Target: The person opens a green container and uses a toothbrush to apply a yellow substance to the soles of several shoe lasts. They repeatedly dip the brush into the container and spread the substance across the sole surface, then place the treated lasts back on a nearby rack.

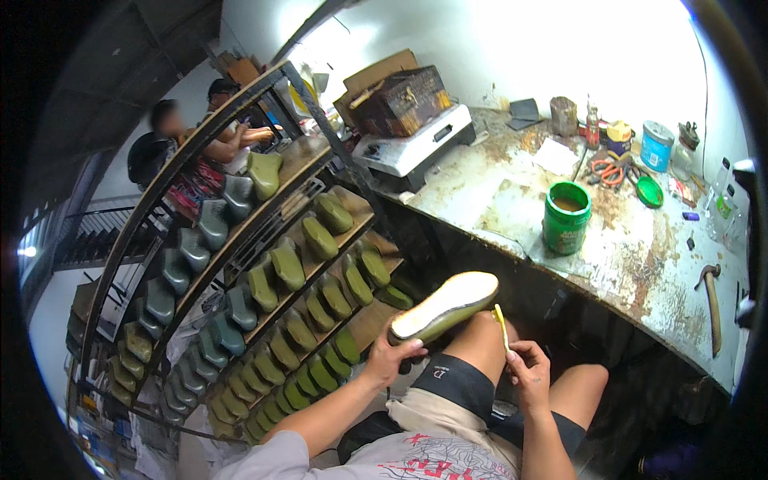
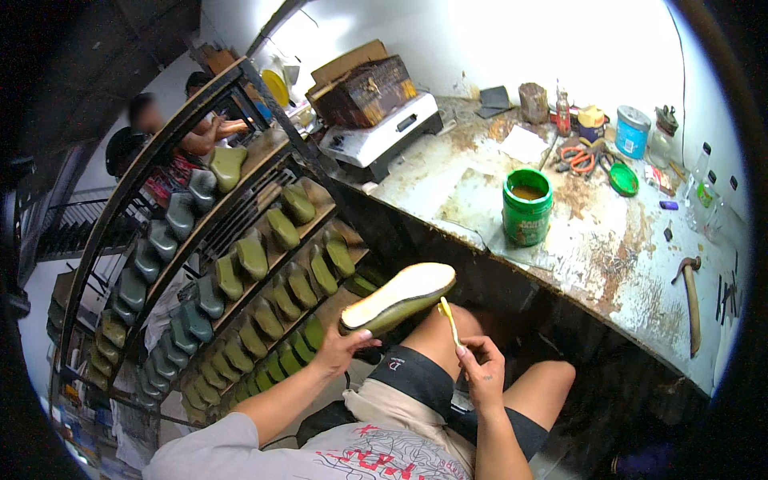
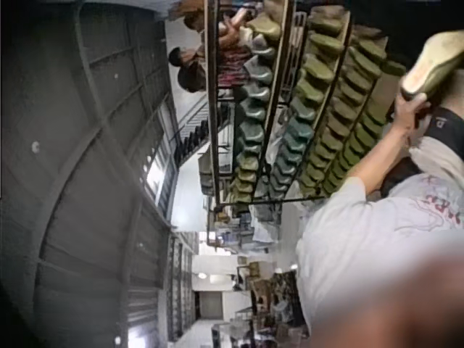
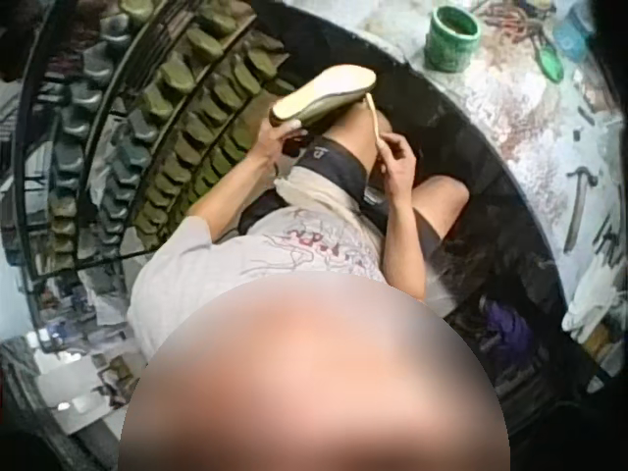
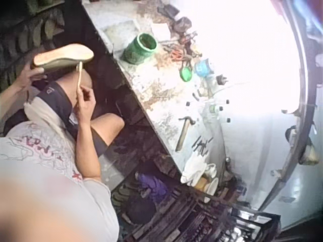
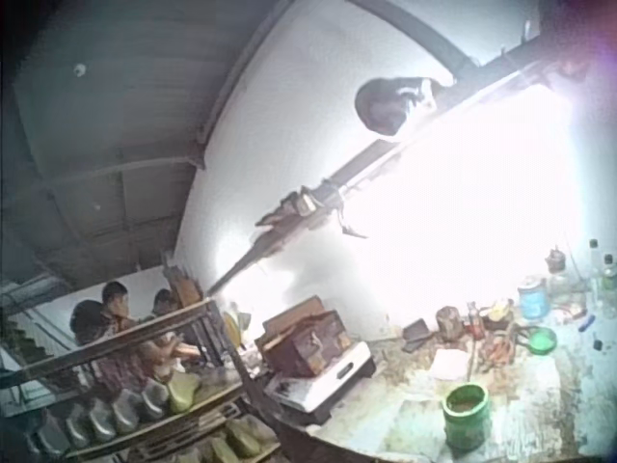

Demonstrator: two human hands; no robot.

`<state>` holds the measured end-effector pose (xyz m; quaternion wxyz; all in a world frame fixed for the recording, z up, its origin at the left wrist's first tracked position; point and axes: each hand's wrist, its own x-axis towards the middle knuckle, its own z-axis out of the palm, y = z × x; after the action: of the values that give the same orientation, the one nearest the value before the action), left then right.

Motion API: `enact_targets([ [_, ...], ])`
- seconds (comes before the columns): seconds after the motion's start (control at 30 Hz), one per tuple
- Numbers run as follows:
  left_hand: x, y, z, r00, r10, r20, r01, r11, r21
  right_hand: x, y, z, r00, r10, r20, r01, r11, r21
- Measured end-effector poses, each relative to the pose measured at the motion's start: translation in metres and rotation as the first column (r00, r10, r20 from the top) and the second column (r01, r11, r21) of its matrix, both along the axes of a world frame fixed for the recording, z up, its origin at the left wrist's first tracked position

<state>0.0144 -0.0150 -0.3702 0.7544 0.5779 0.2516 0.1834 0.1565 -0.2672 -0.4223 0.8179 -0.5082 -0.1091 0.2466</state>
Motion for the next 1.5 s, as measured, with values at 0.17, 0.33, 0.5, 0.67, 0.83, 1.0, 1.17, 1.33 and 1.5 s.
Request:
enact_targets([
  [0.17,-0.012,0.034,0.104,0.960,0.042,0.277,-0.136,0.934,0.329,-0.006,-0.004,0.012,1.000,0.007,-0.011,-0.006,0.998,0.067],
  [0.33,-0.020,0.067,0.208,0.926,0.188,0.329,-0.324,-0.055,0.944,-0.004,-0.009,0.011,0.998,0.047,0.028,-0.049,0.996,0.074],
  [0.5,0.015,0.126,0.265,0.880,0.382,0.282,-0.121,-0.394,0.911,-0.010,-0.013,0.021,0.997,0.064,0.049,-0.067,0.996,0.063],
  [0.67,0.063,0.181,0.278,0.820,0.556,0.134,0.091,-0.359,0.929,-0.006,-0.018,0.026,0.998,0.052,0.041,-0.053,0.998,0.031],
  [0.83,0.125,0.229,0.272,0.719,0.694,-0.039,0.222,-0.176,0.959,-0.002,-0.019,0.018,0.998,0.059,0.034,-0.060,0.998,0.029],
  [1.0,0.163,0.272,0.289,0.739,0.646,-0.194,0.295,-0.051,0.954,0.001,-0.017,0.013,0.997,0.079,0.020,-0.079,0.997,-0.026],
  [1.17,0.173,0.298,0.287,0.693,0.694,-0.196,0.313,-0.044,0.949,0.006,-0.015,0.006,0.995,0.097,-0.018,-0.098,0.992,-0.084],
  [1.33,0.185,0.324,0.270,0.640,0.750,-0.164,0.275,-0.024,0.961,0.008,-0.012,0.000,0.993,0.102,-0.054,-0.109,0.986,-0.130],
  [1.5,0.191,0.340,0.260,0.652,0.752,-0.095,0.247,-0.092,0.965,0.010,-0.011,-0.001,0.988,0.116,-0.106,-0.128,0.986,-0.108],
])
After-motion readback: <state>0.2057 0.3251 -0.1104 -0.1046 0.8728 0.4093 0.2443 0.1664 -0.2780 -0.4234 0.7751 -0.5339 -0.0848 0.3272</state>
